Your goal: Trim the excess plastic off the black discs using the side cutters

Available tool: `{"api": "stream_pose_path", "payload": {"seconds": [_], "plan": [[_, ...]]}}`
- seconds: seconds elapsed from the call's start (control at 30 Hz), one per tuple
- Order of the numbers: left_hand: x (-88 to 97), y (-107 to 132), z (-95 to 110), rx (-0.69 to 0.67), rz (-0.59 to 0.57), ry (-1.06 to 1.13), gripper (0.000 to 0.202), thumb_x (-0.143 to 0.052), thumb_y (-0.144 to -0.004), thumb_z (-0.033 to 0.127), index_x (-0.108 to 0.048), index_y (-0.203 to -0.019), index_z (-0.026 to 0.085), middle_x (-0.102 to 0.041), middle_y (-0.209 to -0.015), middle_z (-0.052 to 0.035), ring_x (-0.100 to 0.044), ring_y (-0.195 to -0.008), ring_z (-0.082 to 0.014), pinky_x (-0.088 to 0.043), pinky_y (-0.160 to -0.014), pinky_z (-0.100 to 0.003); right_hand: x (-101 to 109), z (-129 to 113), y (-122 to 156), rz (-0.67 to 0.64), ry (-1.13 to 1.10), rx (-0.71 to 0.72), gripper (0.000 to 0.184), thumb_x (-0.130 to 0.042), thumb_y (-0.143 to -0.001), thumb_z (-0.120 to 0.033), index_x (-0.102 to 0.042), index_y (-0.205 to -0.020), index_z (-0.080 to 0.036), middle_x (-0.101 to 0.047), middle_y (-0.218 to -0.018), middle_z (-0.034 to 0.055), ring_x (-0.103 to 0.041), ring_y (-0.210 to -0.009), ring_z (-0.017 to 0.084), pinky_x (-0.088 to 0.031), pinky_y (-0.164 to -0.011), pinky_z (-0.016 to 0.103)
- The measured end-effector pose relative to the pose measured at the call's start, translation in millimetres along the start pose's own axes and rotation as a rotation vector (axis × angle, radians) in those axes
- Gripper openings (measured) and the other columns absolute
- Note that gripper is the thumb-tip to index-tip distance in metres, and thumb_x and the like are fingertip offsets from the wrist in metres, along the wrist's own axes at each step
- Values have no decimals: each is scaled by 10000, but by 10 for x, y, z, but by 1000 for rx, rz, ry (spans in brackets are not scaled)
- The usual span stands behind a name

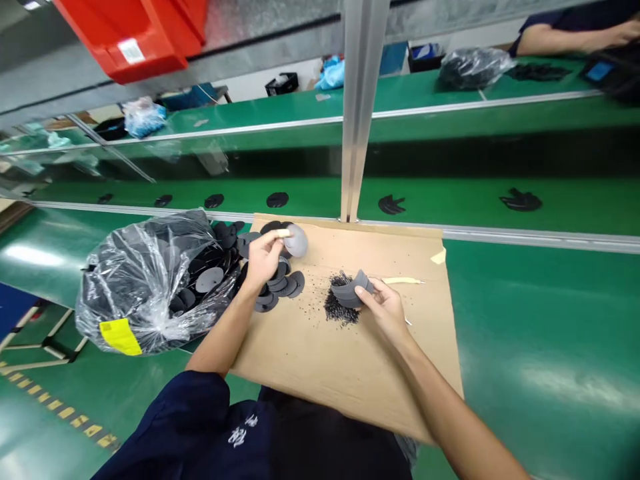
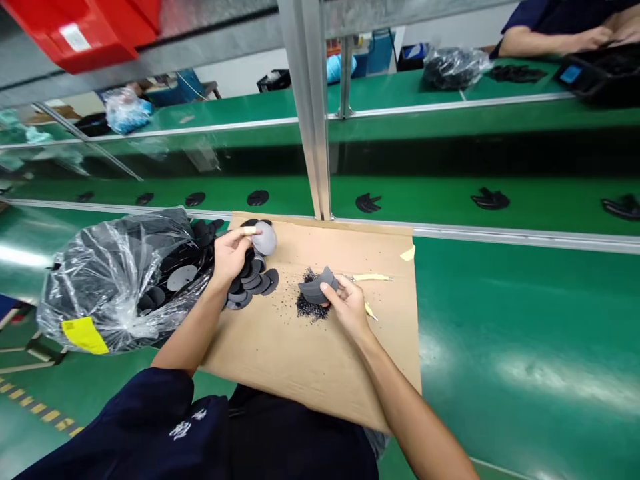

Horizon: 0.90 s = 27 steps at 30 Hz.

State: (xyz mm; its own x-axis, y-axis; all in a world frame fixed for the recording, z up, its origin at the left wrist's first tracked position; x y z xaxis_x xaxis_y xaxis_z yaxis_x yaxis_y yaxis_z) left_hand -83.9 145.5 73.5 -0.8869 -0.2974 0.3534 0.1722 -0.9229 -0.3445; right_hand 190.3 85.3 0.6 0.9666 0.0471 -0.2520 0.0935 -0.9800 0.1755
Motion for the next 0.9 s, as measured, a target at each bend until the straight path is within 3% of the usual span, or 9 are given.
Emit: {"api": "stream_pose_path", "payload": {"seconds": [0.07,0.13,0.23,0.37,0.53,0.9], "plan": [[-378,258,16,56,-148,271,325,-575,-915,400,-766,-955,140,-787,-949,-91,-725,-752,-169,-597,-669,-268,-4,2,14,-1,28,12,503,-876,-647,-636,-747,-886,-213,-767,-834,39,-702,-741,205,-601,-639,317],[-727,518,28,138,-313,402,328,-652,-891,442,-761,-956,139,-786,-913,-81,-708,-691,-147,-586,-629,-245,4,-7,35,13,54,37,496,-854,-671,-654,-740,-877,-217,-769,-866,36,-712,-807,212,-612,-735,340],[-991,793,34,186,-426,436,360,-762,-841,447,-731,-1033,143,-789,-954,-76,-718,-685,-132,-579,-629,-215,15,4,79,27,101,42,484,-829,-698,-666,-713,-828,-215,-742,-831,23,-694,-797,196,-599,-752,329],[-965,900,98,35,-409,306,407,-744,-892,427,-706,-1200,163,-781,-1084,-97,-747,-876,-171,-600,-767,-247,-28,66,143,-9,160,-13,473,-831,-707,-648,-696,-836,-214,-711,-804,14,-674,-760,180,-587,-704,308],[-865,910,305,-241,-395,122,286,-659,-971,341,-733,-1207,195,-778,-1066,-79,-727,-916,-163,-582,-819,-259,-72,106,189,-7,220,-24,453,-827,-716,-632,-689,-857,-225,-702,-832,13,-672,-778,181,-593,-721,313],[-805,903,347,-267,-361,58,262,-623,-994,300,-724,-1206,185,-766,-1040,-77,-721,-941,-159,-585,-840,-260,-67,75,209,76,339,24,418,-772,-781,-623,-700,-889,-225,-725,-882,41,-664,-809,199,-583,-765,345]]}}
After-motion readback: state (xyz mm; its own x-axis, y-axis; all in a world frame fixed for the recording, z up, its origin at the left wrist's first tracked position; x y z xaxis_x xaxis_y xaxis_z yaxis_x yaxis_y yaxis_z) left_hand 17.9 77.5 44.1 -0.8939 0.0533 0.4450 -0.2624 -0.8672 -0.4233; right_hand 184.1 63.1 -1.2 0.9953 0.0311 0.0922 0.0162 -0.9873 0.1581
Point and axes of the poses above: each hand's wrist, its own y-axis away from the middle knuckle, its own x-axis out of the back of the hand, z = x × y, the point moved 8 cm from there along -y, towards the middle knuckle
